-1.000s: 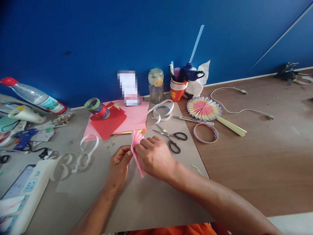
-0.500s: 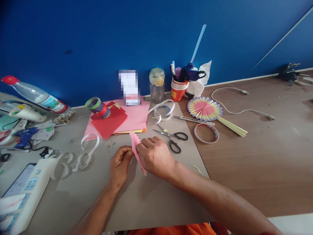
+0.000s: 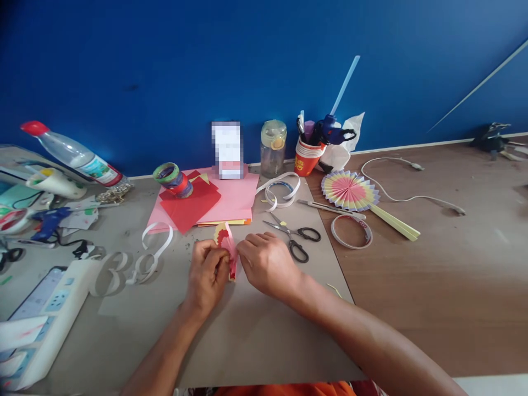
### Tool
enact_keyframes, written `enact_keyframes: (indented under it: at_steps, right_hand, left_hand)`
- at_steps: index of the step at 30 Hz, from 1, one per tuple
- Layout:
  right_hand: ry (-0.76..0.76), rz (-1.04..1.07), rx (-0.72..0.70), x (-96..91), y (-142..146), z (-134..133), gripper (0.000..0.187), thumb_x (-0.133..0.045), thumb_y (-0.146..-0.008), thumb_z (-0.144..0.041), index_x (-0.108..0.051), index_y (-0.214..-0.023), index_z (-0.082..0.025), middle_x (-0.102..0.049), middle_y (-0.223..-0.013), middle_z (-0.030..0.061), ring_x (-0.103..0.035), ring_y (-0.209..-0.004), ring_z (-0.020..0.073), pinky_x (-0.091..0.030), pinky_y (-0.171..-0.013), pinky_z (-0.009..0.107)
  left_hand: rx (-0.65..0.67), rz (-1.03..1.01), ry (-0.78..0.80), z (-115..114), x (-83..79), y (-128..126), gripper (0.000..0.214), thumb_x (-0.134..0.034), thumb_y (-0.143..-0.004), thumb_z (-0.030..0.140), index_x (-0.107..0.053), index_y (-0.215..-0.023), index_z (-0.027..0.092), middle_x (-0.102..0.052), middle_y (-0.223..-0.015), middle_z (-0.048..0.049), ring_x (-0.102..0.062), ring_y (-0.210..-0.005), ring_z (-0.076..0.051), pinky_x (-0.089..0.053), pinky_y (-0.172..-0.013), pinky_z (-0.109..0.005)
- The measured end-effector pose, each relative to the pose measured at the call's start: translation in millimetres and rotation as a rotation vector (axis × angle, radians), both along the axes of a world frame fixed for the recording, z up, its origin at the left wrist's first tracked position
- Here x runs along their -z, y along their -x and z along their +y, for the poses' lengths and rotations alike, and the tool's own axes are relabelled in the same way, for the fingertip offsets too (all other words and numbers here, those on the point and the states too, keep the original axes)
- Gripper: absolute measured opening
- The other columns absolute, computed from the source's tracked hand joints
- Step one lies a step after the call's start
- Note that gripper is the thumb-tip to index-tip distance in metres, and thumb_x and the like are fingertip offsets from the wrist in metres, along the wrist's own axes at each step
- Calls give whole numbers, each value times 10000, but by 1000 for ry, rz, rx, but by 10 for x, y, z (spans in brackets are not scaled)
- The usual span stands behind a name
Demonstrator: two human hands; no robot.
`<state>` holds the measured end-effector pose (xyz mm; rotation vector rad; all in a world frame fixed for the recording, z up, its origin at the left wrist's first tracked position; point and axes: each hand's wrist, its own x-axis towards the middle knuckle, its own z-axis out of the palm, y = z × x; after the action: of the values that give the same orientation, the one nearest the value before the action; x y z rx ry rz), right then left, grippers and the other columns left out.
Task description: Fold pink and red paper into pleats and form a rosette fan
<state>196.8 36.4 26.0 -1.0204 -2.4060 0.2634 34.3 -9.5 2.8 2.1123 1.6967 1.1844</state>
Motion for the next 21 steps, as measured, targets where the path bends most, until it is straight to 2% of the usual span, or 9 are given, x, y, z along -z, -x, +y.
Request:
enact_keyframes:
  at_steps: [4,7,12,16,19,21]
  right_hand:
    - [108,72,-1,-4,8,-6,196,-474,-842,-123,-632,-732,-159,-592,-656,29,-500,-603,135,-339,-624,258]
    - [273,191,-5,-31,14,3,188,-488,-808,-83,-653,-770,-164,-630,-708,28,-551,-651,130,-374,-632,240]
    - [711,383,15,-39,13,57,187,-501,-774,-101,-675,-759,-169,-642,-689,0,-546,-632,112,-397,-594,218]
    - [1048,505,40,23,11,95,153,-518,-771,-203,-655,-725,-153,-536,-588,-36,-451,-551,85,-345,-531,208]
    - [1155,586,95,70,18,100,146,-534,-757,-245,-633,-707,-150,-482,-558,-54,-389,-512,72,-304,-500,207]
    - [1149,609,114,90,23,100,130,-538,-743,-232,-634,-709,-150,-486,-564,-55,-383,-511,69,-298,-499,206]
  left_hand:
    - [-11,-52,41,1,-33,0,169,-440,-858,98,-559,-781,190,-462,-932,-43,-530,-763,-118,-479,-707,-241]
    - [2,-77,15,-1,-28,-4,159,-436,-845,83,-522,-775,197,-479,-924,-45,-537,-796,-129,-475,-734,-252]
    - [19,-145,-1,2,-31,-11,148,-439,-839,83,-514,-786,199,-540,-868,-44,-553,-798,-147,-463,-725,-264]
    - [76,-239,62,-10,-30,-13,162,-438,-864,100,-563,-840,200,-583,-828,-35,-569,-770,-143,-456,-719,-253]
    - [49,-237,125,-32,-28,-25,130,-484,-868,166,-572,-958,199,-619,-899,-59,-584,-811,-165,-463,-744,-279]
    - [36,-195,169,-44,-32,-39,232,-600,-802,220,-563,-1030,197,-627,-943,-74,-582,-839,-192,-469,-768,-313]
